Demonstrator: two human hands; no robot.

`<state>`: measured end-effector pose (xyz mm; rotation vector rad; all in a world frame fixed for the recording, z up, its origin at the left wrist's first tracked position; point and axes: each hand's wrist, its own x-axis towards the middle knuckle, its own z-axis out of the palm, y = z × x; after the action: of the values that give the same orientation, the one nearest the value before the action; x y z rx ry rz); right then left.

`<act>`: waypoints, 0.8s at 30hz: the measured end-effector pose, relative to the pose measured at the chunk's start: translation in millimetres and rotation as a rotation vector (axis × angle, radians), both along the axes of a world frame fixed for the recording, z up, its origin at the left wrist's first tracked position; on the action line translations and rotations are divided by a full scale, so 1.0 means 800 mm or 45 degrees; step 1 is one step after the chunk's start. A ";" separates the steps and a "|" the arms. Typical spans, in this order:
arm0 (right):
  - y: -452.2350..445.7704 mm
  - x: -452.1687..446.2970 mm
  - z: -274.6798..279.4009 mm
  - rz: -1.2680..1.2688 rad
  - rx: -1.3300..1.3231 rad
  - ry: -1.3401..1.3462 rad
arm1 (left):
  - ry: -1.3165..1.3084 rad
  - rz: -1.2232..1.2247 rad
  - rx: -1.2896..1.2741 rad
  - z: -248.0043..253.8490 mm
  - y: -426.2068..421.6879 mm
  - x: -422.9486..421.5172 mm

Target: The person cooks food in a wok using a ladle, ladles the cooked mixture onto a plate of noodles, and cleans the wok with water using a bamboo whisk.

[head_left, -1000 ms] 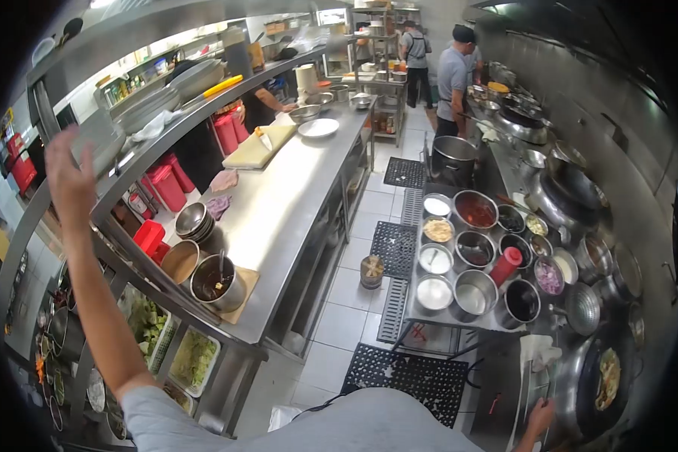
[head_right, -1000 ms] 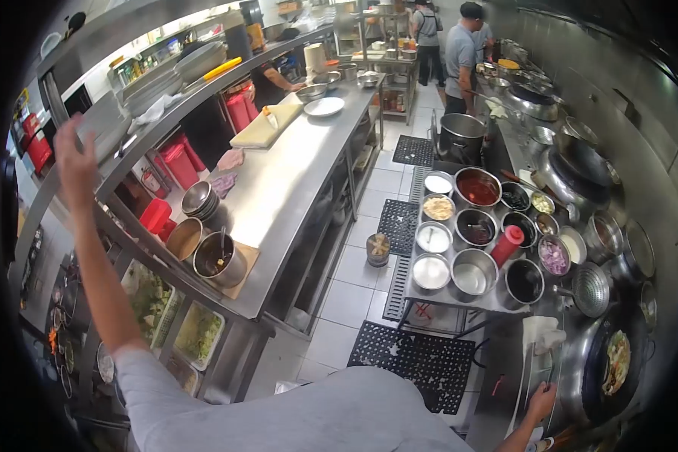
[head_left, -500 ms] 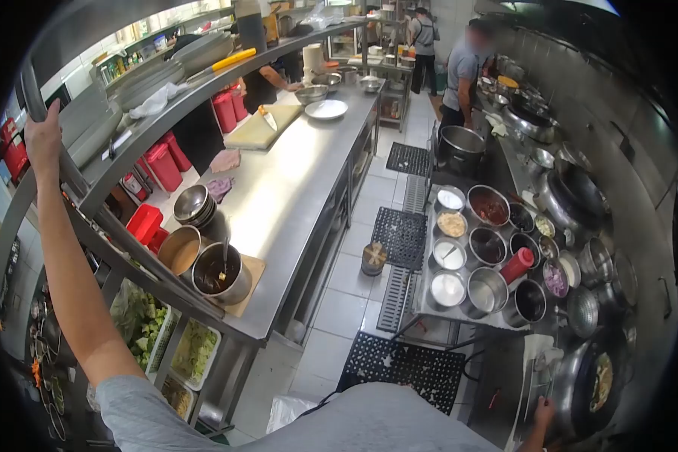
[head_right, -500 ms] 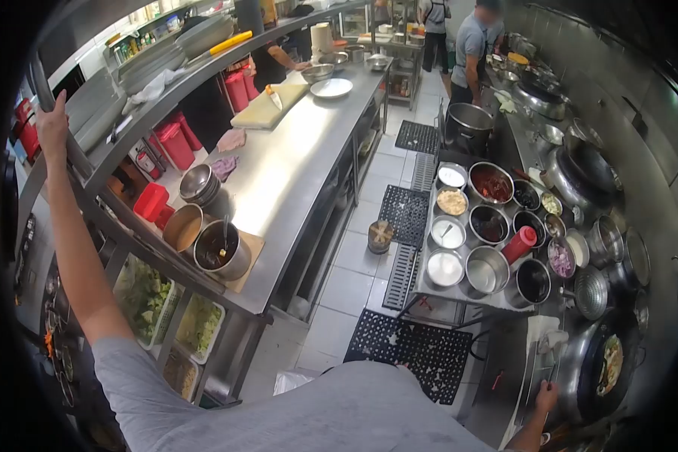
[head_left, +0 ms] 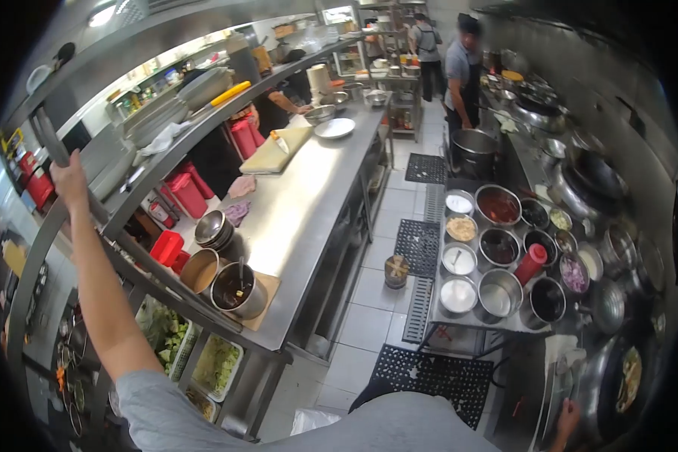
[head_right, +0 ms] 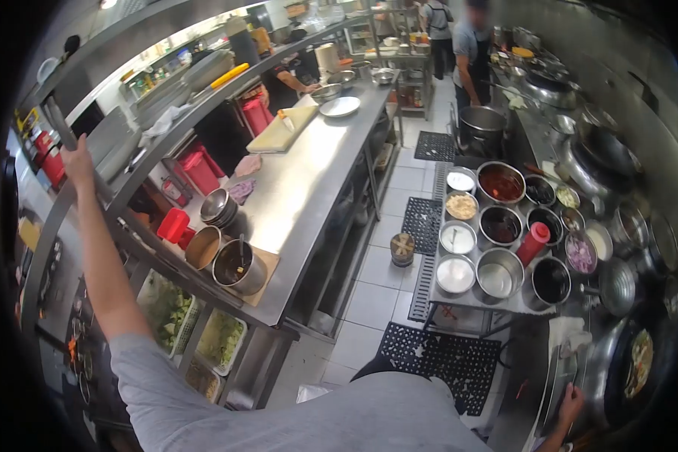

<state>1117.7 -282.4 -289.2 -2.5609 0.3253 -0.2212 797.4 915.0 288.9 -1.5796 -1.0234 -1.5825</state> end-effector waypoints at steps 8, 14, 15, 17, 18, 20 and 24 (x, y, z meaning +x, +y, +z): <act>0.042 0.022 0.030 0.070 -0.327 -0.517 | -0.236 -0.277 -0.192 -0.001 -0.088 0.031; 0.373 0.093 0.072 0.305 0.689 -0.326 | -0.225 -0.349 -0.377 0.011 -0.080 0.014; 0.454 0.088 0.085 0.409 0.859 -0.259 | -0.192 -0.278 -0.227 0.010 -0.084 0.017; 0.575 0.078 0.089 0.875 0.884 -0.118 | -0.293 -0.364 -0.357 0.010 -0.097 0.022; 0.634 0.065 0.111 1.061 0.693 -0.214 | -0.350 -0.405 -0.418 0.010 -0.108 0.026; 0.719 0.054 0.110 1.259 0.877 -0.024 | -0.261 -0.411 -0.379 0.010 -0.127 0.027; 0.840 0.042 0.119 1.549 0.878 0.088 | -0.286 -0.671 -0.405 0.002 -0.121 0.020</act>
<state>1150.9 389.7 -193.7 -1.6825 -0.9586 0.3737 813.7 818.4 290.2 -2.0445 -1.0730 -2.0647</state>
